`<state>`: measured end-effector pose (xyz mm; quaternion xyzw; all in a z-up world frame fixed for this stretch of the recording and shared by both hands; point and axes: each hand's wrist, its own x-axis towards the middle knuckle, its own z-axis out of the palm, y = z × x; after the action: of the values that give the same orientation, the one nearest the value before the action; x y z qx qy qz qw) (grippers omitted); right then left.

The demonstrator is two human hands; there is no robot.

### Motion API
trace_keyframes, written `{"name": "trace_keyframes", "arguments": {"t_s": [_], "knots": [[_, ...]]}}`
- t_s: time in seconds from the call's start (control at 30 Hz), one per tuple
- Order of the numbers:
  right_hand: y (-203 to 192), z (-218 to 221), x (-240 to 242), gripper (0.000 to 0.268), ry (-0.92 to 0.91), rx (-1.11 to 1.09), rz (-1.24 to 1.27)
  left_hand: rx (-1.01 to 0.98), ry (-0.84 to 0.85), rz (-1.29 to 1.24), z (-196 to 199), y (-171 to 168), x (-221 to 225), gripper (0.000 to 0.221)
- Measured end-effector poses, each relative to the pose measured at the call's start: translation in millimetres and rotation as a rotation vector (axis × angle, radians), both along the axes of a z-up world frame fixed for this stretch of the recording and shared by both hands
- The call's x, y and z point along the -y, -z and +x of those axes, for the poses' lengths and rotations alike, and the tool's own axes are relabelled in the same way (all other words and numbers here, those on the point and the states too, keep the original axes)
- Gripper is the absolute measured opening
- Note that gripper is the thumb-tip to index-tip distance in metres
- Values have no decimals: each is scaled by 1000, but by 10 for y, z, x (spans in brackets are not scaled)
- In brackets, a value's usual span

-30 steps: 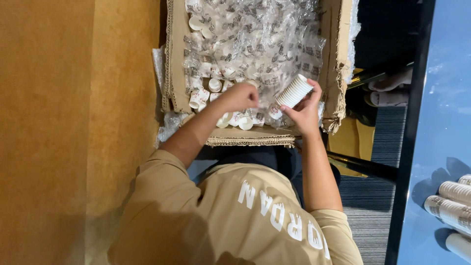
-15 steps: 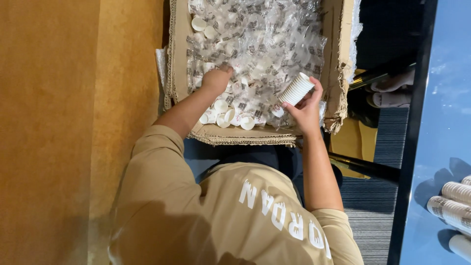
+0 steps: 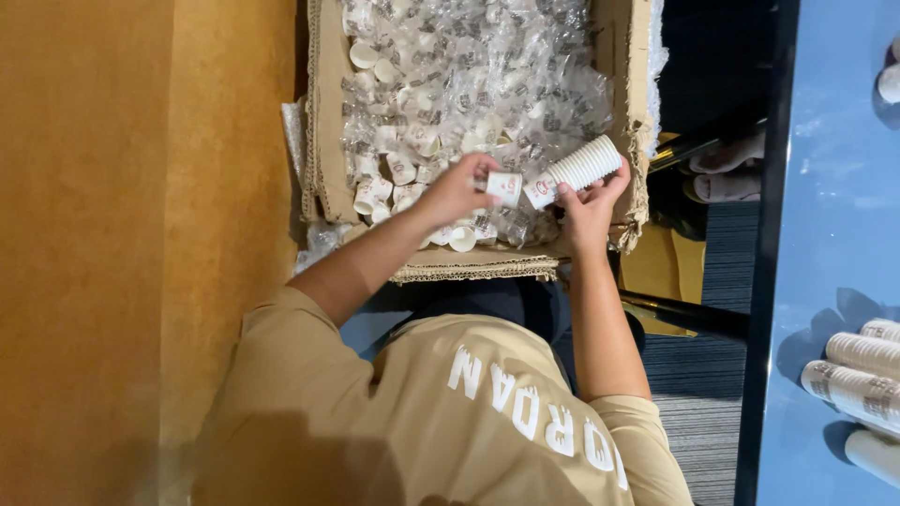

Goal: The person is unboxing a large number of paper cups from a cardboard box and arranging them onto a table.

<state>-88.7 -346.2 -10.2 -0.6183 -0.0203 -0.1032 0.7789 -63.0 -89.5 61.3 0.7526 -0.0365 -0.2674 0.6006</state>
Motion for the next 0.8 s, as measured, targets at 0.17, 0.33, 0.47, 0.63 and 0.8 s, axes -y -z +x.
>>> {"name": "trace_keyframes", "arguments": {"t_s": [0.17,0.33,0.47,0.63,0.8], "knots": [[-38,-56,-24,95,-8,48,-12,-235,-173,-578,-217,1229,611,54],[-183,-66,-72,97,-118,43,-24,-252,-292,-614,-189,1001,579,48],[-205,-72,-103,104,-157,-7,-51,158,72,-55,124,403,68,37],[-177,-73,-158,107,-125,-103,-159,393,-254,552,1158,263,-805,19],[-261,-73,-205,110,-128,-116,-203,283,-690,952,2343,1630,-1548,24]]}}
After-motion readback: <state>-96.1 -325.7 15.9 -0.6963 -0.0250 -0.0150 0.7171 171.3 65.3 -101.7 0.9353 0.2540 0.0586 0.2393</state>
